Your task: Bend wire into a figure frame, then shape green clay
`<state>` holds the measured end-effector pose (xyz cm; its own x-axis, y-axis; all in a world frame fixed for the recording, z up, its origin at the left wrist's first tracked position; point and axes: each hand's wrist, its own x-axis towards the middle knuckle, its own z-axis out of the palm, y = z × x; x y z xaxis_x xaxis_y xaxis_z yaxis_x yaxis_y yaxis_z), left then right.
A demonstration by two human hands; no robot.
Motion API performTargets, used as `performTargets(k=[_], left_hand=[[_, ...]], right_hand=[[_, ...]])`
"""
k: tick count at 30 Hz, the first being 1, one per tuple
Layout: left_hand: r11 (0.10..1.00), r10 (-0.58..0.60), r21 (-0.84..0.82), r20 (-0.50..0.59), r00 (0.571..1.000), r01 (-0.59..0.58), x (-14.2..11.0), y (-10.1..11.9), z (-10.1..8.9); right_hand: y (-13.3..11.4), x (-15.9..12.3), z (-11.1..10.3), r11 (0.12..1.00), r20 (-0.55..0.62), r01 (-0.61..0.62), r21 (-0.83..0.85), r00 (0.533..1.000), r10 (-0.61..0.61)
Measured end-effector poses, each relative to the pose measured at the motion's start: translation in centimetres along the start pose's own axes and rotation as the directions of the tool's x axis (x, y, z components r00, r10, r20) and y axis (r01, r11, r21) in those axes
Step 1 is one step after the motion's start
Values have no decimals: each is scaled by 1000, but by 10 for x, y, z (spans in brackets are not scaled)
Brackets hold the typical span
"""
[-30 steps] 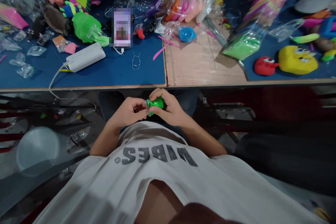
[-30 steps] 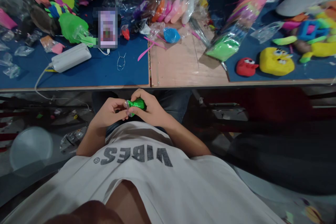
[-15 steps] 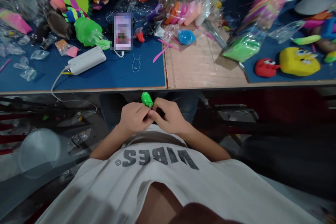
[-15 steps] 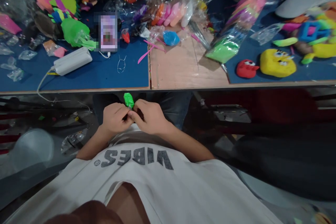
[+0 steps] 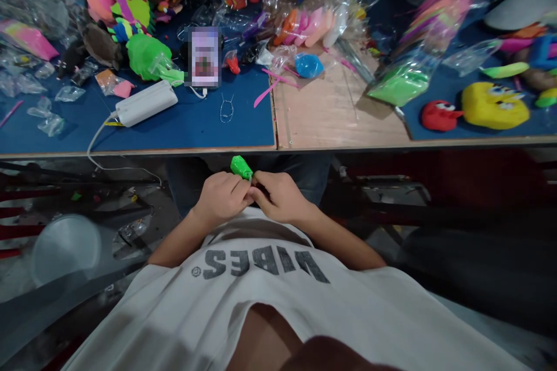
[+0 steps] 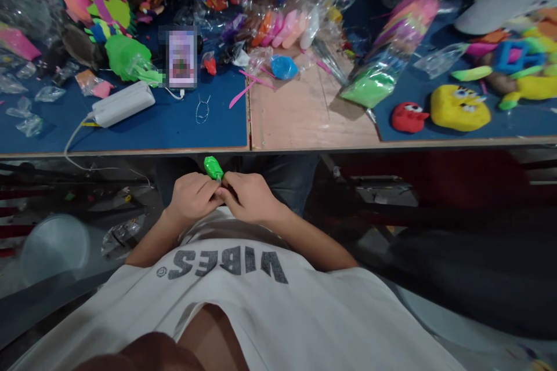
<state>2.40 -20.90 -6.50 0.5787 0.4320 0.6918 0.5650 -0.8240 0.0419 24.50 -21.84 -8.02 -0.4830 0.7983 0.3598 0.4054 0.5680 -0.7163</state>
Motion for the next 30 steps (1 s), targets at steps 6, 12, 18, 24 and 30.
performTargets(k=[6,12,18,24,30], left_hand=[[998,48,33,-3,999,-48,4,-4,-2],[996,78,43,29,996,-80,4,2,-3],[992,119,36,37,992,-121,4,-1,-3],[992,114,-47,-29,993,-115,4,0,-8],[997,46,-56,-37,998,-48,0,3,-13]], right_hand=[[-4,5,-2,996,-48,37,-87,998,-41],[-2,3,-3,996,-154,49,-70,986,-59],[0,-2,3,975,-289,57,-213,950,-118],[18,8,-9,944,-194,324,-64,924,-330],[29,11,-2,885,-100,278,374,960,-260]])
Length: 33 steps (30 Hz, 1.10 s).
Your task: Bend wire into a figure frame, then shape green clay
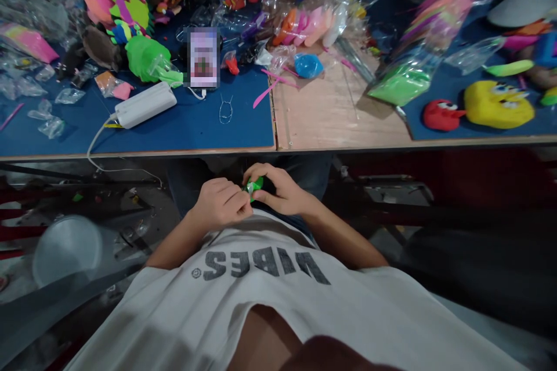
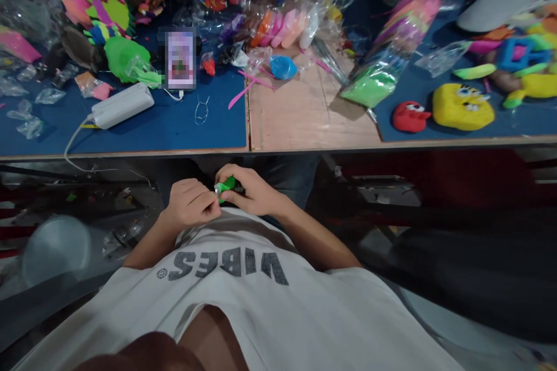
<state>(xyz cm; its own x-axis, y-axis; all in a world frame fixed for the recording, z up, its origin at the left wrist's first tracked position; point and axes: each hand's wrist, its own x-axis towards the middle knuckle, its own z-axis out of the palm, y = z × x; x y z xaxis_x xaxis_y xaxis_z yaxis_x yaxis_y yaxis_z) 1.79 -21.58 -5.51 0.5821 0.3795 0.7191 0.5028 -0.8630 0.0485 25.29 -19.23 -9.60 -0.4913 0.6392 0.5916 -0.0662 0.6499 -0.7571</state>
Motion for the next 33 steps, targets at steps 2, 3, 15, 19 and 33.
performTargets(k=[2,3,15,19,33], left_hand=[[999,-41,25,16,999,40,-2,0,-1],[998,-65,26,21,998,64,-2,0,-1],[844,-414,-259,239,878,469,-12,4,0],[904,-388,-111,193,901,413,-13,6,5],[966,-130,218,-50,990,138,-3,4,6]], right_hand=[[2,-1,7,999,-85,21,-48,996,-25],[2,-1,10,996,-116,39,-75,992,-48],[7,-5,16,983,-172,32,-181,983,-64],[6,-2,20,983,-181,13,-181,982,-46],[-36,2,35,638,-328,-247,-730,945,-10]])
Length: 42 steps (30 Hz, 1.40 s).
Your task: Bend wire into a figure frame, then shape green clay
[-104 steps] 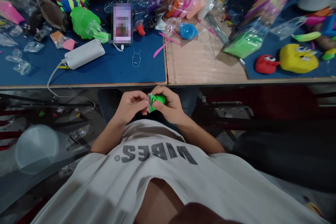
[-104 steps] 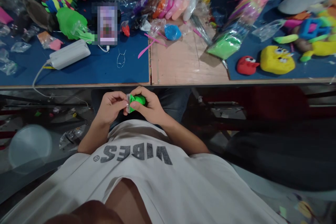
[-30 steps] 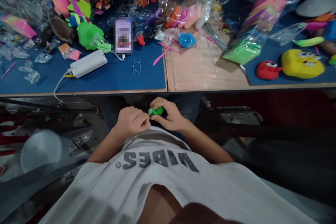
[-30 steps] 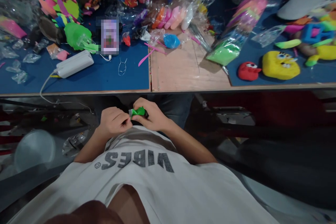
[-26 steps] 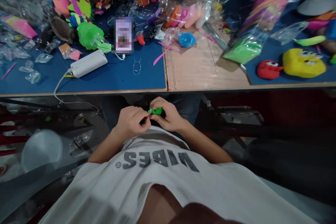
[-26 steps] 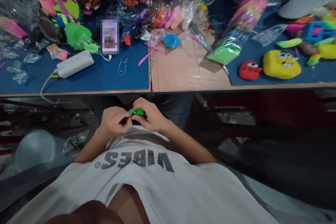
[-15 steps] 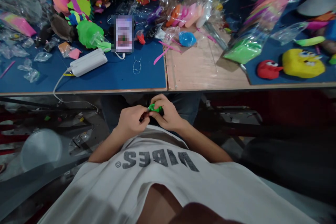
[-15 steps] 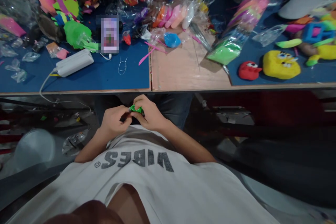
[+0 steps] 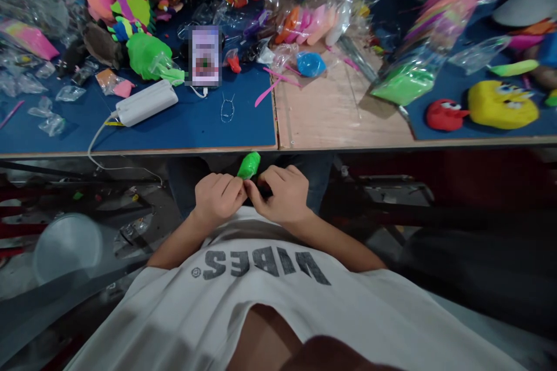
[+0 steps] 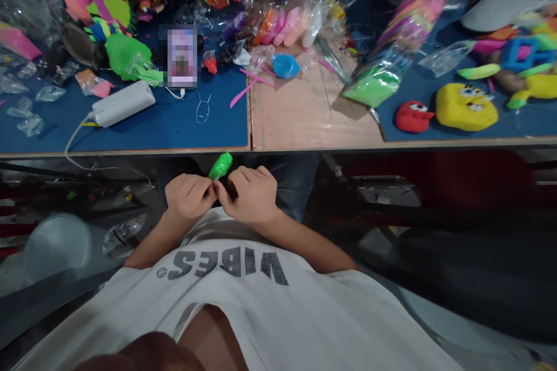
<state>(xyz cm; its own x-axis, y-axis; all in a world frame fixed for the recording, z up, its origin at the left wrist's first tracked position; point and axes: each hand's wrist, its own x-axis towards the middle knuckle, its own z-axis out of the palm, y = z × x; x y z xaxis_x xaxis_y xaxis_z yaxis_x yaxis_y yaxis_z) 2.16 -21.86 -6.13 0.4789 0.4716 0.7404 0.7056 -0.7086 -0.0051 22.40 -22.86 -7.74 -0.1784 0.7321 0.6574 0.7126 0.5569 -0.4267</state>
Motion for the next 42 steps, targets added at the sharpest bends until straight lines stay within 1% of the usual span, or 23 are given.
performTargets(k=[2,4,6,8,9,11,14,17,20,23,26,29,31,34,37,40,42], left_hand=[[1000,23,-3,6,1000,-23,0,2,1],[998,57,-16,23,998,-56,-1,4,2],[995,92,-37,44,995,-90,-4,5,4],[992,117,-52,68,991,-114,-6,5,6],[992,120,-58,79,990,-116,-8,4,8],[993,102,-71,95,990,-95,-12,3,11],[997,18,-82,103,994,-10,-18,2,14],[995,-49,-75,132,990,60,-21,3,13],[996,-42,-66,174,984,54,-19,4,9],[998,12,-69,184,983,1,-14,3,6],[995,55,-92,155,986,-41,-11,1,8],[992,66,-118,110,992,-53,-10,-1,10],[989,73,-135,80,994,-61,-10,-2,11],[987,62,-153,60,996,-52,-11,-1,12],[986,21,-165,52,998,-12,-15,2,11],[981,-14,-191,53,999,24,-21,5,9],[976,-10,-217,77,997,27,-24,5,7]], right_hand=[[-3,-1,-2,993,79,-87,80,994,81],[-5,-2,-4,971,172,-181,153,973,154],[-5,-2,-6,956,238,-244,164,950,202],[-3,-1,-6,955,280,-264,139,935,218],[-1,-1,-5,958,293,-252,136,934,204],[5,-1,-3,966,301,-192,174,944,134],[16,-3,4,961,289,-89,263,957,10],[24,-7,13,953,283,-33,300,957,-56],[29,-11,21,941,257,20,338,960,-113],[30,-13,24,923,213,67,379,964,-157],[28,-12,24,908,166,92,408,971,-173],[22,-11,22,904,126,82,419,981,-147],[19,-11,20,905,119,66,421,985,-127],[17,-13,19,904,127,55,424,985,-119],[18,-14,20,903,137,52,426,983,-122],[18,-13,19,899,171,70,431,973,-158],[18,-12,18,897,208,89,433,959,-195]])
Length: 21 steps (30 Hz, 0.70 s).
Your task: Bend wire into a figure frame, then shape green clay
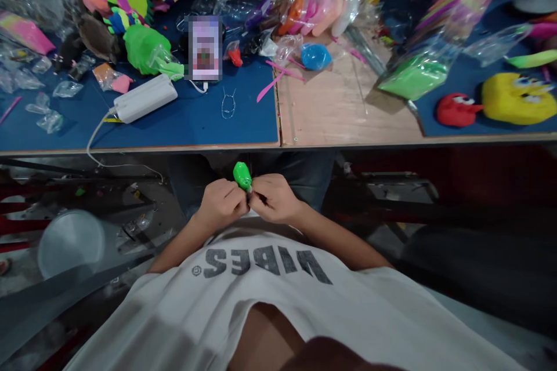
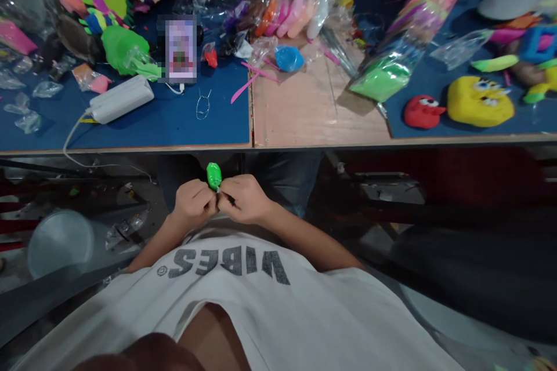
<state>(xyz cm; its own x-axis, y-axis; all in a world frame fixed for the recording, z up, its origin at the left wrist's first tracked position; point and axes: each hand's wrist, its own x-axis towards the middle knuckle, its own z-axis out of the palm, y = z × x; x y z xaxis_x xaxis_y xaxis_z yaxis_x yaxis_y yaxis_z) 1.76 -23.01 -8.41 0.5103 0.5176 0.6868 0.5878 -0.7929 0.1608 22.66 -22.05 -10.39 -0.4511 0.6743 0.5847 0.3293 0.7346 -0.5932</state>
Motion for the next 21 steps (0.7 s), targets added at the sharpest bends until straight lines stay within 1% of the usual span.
performTargets(k=[3,6,10,13,15,18,21], left_hand=[[1000,8,-30,43,999,-6,-4,-1,-2],[998,4,-61,57,998,0,-7,-2,-3],[993,-3,-116,55,998,10,-12,-1,1],[991,-26,-129,18,999,28,-16,4,5],[991,-54,-120,-6,999,53,-18,9,7],[992,-70,-103,1,998,69,-21,17,7],[994,-70,-88,14,997,71,-28,24,5]], right_hand=[[-2,-1,-1,999,49,13,-36,999,-11],[-4,-6,2,999,38,23,-42,999,-21],[-6,-13,6,999,5,49,19,999,-49],[-4,-17,11,995,-45,79,56,996,-77],[0,-20,16,991,-104,113,69,989,-106],[3,-27,24,982,-187,170,77,970,-153],[3,-38,31,980,-223,189,67,960,-170]])
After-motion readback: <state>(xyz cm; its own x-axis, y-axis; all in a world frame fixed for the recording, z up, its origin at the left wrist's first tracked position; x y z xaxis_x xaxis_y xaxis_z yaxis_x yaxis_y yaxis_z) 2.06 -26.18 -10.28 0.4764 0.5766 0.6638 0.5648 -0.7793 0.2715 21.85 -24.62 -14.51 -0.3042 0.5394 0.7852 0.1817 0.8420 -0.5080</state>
